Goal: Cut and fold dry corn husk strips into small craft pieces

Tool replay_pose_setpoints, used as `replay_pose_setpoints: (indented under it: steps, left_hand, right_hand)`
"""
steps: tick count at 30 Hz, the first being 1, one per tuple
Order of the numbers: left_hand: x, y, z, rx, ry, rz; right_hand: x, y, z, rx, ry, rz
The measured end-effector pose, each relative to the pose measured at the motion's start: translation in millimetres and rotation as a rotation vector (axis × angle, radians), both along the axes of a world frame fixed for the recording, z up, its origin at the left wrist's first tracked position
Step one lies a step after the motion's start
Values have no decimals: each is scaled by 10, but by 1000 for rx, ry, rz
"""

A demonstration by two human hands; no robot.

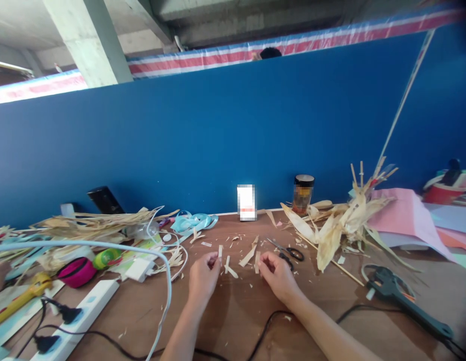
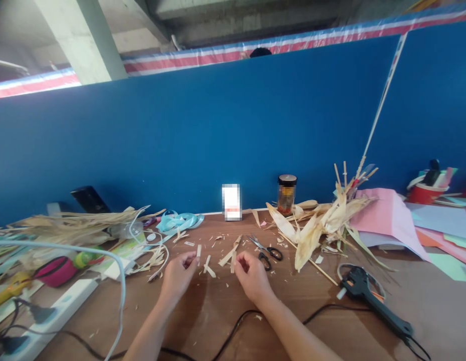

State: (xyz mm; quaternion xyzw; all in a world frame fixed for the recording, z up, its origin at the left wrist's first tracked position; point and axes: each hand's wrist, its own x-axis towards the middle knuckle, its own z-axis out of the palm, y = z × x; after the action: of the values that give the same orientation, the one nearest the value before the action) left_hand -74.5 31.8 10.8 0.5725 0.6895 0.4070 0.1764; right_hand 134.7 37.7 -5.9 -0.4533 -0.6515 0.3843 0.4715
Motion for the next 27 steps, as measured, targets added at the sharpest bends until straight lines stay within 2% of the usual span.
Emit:
replay_pose_setpoints:
  steps: [7, 15, 19, 23, 27]
  left_hand:
    - [34, -21, 9, -172, 214, 23]
    - [48, -30, 21, -235, 299, 34]
    - [136, -75, 48, -175, 322, 60]
    - [251, -141, 43, -44, 377, -44]
    - [247, -163, 53, -133, 476, -36]
  right_hand:
    - [7, 0, -20, 2, -4, -12]
    - [6, 12, -31, -19, 24, 4]
    - [9, 28, -45, -3, 33, -16]
    - [5, 22, -28, 10, 13, -16]
    - [-3, 8, -8, -13, 20, -9]
